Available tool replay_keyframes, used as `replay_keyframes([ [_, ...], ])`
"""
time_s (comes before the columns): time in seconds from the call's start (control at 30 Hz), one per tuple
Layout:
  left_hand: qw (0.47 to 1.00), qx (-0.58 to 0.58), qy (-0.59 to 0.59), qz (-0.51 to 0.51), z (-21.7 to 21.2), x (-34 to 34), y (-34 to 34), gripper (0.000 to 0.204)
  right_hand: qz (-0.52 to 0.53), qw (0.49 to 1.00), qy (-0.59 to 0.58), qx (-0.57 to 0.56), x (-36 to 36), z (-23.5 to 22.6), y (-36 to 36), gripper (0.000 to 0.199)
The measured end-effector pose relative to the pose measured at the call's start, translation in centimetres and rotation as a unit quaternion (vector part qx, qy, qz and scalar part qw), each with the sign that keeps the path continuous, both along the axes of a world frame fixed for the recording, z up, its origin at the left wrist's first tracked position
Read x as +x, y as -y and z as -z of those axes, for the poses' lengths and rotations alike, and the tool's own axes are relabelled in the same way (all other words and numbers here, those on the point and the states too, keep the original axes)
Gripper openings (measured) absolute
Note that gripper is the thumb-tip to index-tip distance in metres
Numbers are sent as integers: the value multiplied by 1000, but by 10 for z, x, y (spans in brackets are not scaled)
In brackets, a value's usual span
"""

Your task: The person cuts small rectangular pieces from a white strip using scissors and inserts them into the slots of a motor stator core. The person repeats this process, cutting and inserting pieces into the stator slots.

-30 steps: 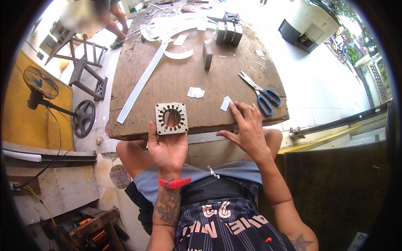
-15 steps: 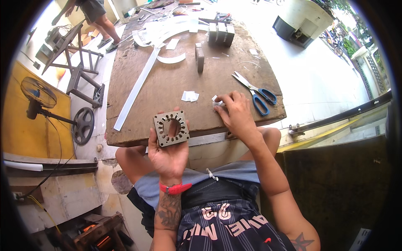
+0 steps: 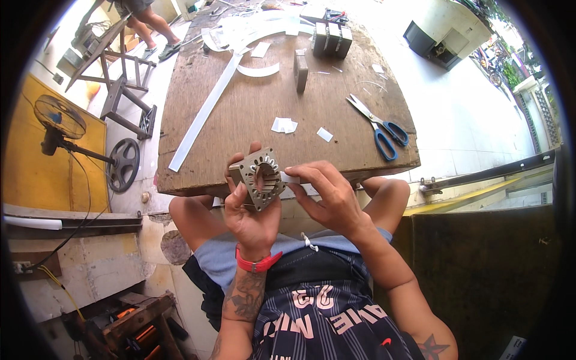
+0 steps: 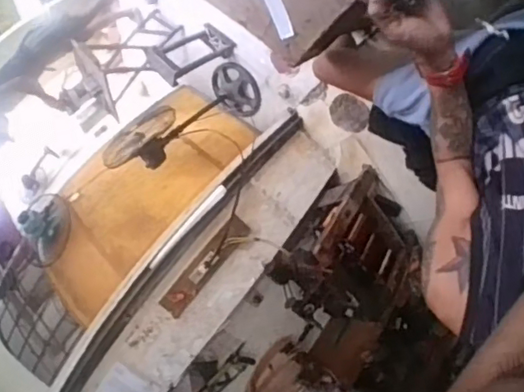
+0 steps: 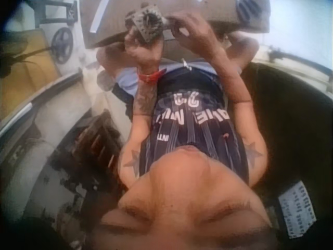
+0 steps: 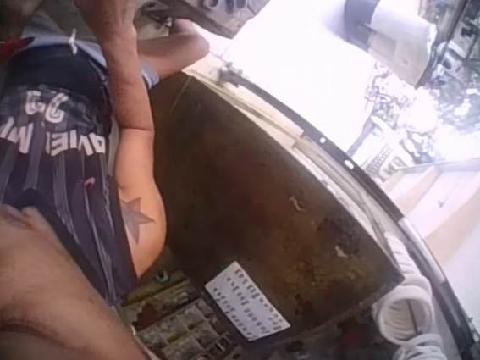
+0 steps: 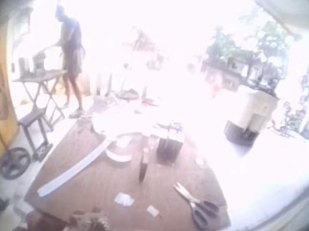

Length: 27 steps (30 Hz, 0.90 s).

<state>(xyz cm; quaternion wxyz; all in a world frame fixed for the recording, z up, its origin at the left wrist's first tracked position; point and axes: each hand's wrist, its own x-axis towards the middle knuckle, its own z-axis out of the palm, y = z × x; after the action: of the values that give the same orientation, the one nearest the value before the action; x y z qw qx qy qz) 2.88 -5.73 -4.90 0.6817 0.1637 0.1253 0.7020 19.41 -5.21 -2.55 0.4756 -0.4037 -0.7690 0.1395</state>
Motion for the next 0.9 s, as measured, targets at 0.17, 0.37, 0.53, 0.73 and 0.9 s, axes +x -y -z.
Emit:
replay_keyframes([
  [0.17,998,25,-52,-8,-5,4,4,60,21,999,28,37,-3,1,-6,35],
  [0.37,995,46,-82,-19,-5,4,4,60,2,995,92,46,-2,2,-3,38],
  [0.53,994,41,-97,-30,-5,4,4,61,-6,994,99,44,1,2,-2,47],
  [0.73,998,24,-55,-25,-12,5,6,59,14,999,-33,11,-12,12,1,40],
  [0.9,998,20,-47,-29,-14,10,7,59,44,997,-56,19,-18,21,2,38],
])
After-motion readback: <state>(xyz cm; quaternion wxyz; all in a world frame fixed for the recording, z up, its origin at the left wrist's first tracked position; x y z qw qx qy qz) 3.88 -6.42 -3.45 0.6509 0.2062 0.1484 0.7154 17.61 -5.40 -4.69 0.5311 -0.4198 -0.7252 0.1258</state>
